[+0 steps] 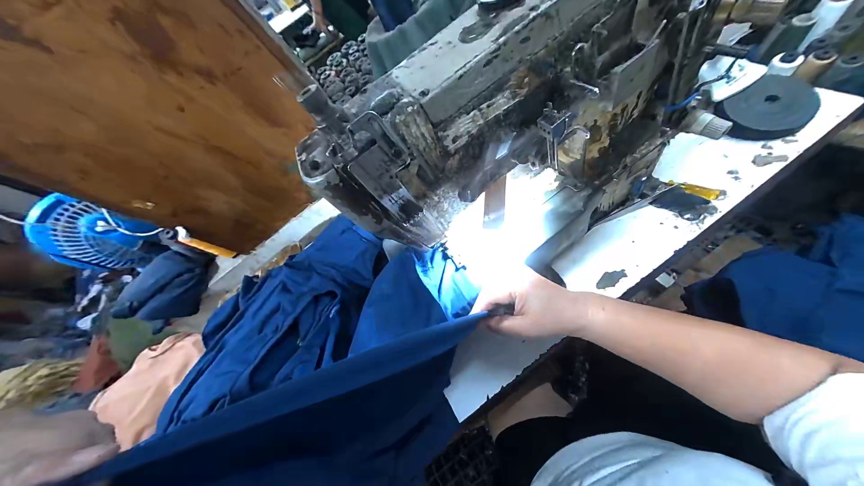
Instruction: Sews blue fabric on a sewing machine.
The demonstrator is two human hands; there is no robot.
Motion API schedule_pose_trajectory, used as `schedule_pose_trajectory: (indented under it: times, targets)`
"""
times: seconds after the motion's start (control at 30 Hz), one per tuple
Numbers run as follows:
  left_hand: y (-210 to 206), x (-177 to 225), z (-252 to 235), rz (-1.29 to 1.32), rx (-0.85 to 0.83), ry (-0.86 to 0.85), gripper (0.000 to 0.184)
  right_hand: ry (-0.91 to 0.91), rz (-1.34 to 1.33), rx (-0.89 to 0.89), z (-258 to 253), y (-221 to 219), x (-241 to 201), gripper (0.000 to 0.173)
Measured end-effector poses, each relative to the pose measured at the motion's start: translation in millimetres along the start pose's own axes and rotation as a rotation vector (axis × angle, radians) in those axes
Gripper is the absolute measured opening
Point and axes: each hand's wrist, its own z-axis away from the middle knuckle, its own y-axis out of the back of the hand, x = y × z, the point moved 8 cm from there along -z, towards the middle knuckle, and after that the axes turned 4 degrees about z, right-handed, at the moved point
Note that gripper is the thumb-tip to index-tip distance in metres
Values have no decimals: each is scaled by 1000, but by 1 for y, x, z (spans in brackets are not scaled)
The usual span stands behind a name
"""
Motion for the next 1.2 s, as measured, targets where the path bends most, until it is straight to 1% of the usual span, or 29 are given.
schedule_pose_trajectory:
  times: [0.07, 0.1, 0.2, 0.3, 0.37, 0.4, 0.43, 0.47, 0.5, 0.53, 0.57, 0.6, 0.63, 0.67, 0.73, 0.8, 0.93, 1.0, 1.1, 1.2]
  targets:
    - [-9, 3, -16, -81, -103, -128, 11, 19, 12, 13, -1, 0, 0, 17]
    - [-15, 4, -21, -132, -143, -162, 12, 31, 24, 16, -1, 0, 0, 17]
    - [-34, 3, -29, -350, -225, -195, 18, 71, 67, 30, 1, 0, -2, 16]
    - [-46, -21, -30, -721, -295, -244, 18, 96, 107, 23, 1, -1, -5, 16]
    - [-50, -48, -29, -909, -305, -216, 21, 93, 135, 2, 0, -1, -7, 17]
    - [-59, -53, -32, -910, -293, -204, 23, 79, 145, -11, 0, -1, -8, 17]
    - [-70, -52, -36, -829, -267, -203, 24, 63, 154, -28, 0, -1, -8, 18]
    - [-81, -53, -39, -684, -243, -184, 21, 50, 160, -41, 0, -1, -8, 19]
    - [-93, -54, -42, -510, -239, -148, 15, 44, 164, -49, 0, -1, -9, 19]
    - [-104, -57, -44, -328, -254, -108, 8, 47, 164, -51, 0, -2, -9, 19]
    - [-116, -59, -45, -177, -279, -72, 6, 56, 162, -48, 1, -2, -10, 18]
    - [-126, -60, -46, -88, -323, -53, 7, 65, 158, -48, 1, -2, -10, 18]
    - [-131, -60, -48, -78, -353, -57, 6, 70, 156, -49, 1, -3, -9, 19]
    - [-131, -62, -50, -153, -363, -84, 8, 63, 151, -55, 1, -3, -9, 19]
    - [-126, -65, -53, -400, -363, -150, 21, 37, 153, -60, 1, -3, -8, 21]
    - [-122, -69, -55, -522, -336, -186, 24, 9, 163, -78, -1, -4, -8, 22]
    - [-133, -59, -58, -543, -282, -230, 16, -1, 140, -65, -2, -1, -8, 24]
    - [-146, -55, -59, -549, -274, -273, 17, -11, 109, -65, -3, 1, -7, 25]
    - [-174, -42, -57, -649, -255, -408, 22, -55, 23, -85, -6, 3, -6, 29]
    - [-198, -25, -55, -691, -284, -516, 20, -115, -50, -118, -6, 6, -3, 25]
